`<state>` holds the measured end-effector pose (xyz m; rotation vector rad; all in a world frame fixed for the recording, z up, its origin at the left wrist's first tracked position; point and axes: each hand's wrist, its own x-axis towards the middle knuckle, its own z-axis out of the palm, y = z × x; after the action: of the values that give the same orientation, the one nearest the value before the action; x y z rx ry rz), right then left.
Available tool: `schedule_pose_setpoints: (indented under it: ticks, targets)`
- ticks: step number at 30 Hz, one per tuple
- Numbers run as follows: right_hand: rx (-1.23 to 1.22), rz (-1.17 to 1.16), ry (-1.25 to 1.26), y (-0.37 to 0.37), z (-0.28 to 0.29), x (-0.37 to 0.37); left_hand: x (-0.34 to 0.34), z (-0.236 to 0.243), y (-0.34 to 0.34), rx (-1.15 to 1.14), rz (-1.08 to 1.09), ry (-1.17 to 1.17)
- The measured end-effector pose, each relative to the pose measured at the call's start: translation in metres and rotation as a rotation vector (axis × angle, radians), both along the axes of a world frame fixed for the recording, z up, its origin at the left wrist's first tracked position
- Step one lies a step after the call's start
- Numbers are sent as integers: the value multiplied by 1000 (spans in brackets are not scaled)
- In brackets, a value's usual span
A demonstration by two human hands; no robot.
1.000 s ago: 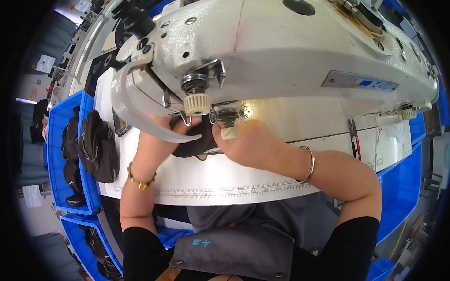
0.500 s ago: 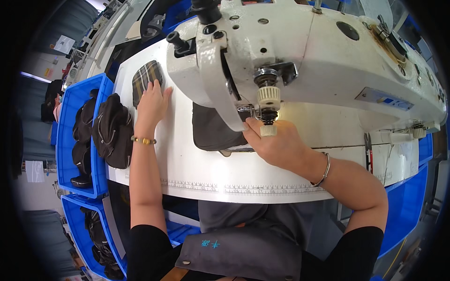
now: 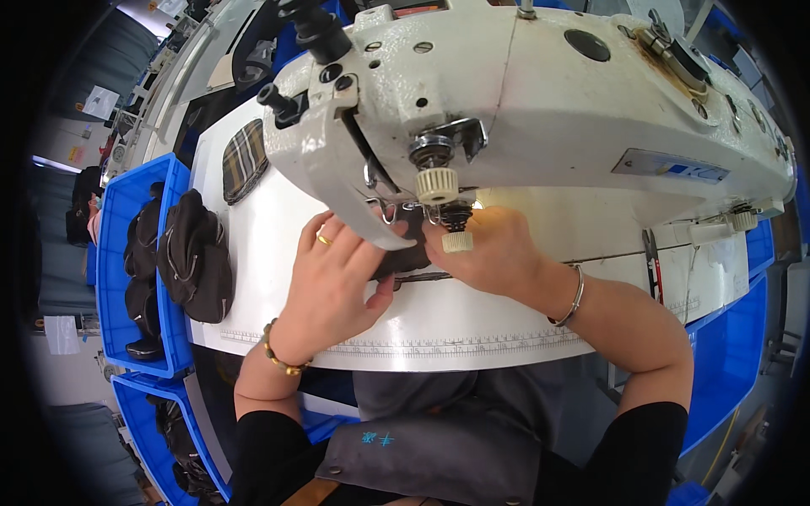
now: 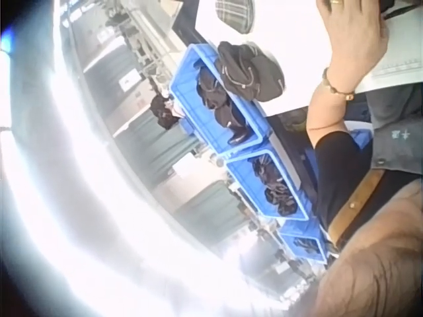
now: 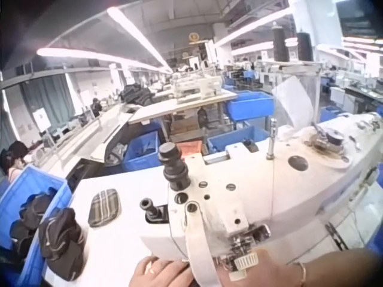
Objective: Sew small leather patches or panels using an industrial sewing machine.
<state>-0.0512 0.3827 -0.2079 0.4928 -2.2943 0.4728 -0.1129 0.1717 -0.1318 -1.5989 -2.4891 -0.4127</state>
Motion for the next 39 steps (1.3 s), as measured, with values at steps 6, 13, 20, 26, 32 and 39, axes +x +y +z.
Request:
schedule_pose_setpoints:
  ticks: [6, 13, 20, 26, 32, 39]
  targets:
    - [60, -71, -16, 0, 7, 0, -11, -33, 5, 107, 25, 371]
    - [100, -35, -1, -2, 5, 0, -15, -40, 14, 279, -68, 408]
    - [99, -30, -47, -2, 0, 3, -30, -46, 14, 329, -125, 450]
    - [-157, 14, -104, -5, 15, -1, -24, -47, 14, 362, -152, 497]
    - [462, -115, 25, -7, 1, 11, -25, -47, 16, 396, -139, 402]
    - [331, 3, 61, -7, -5, 6, -21, -39, 16, 321, -120, 331]
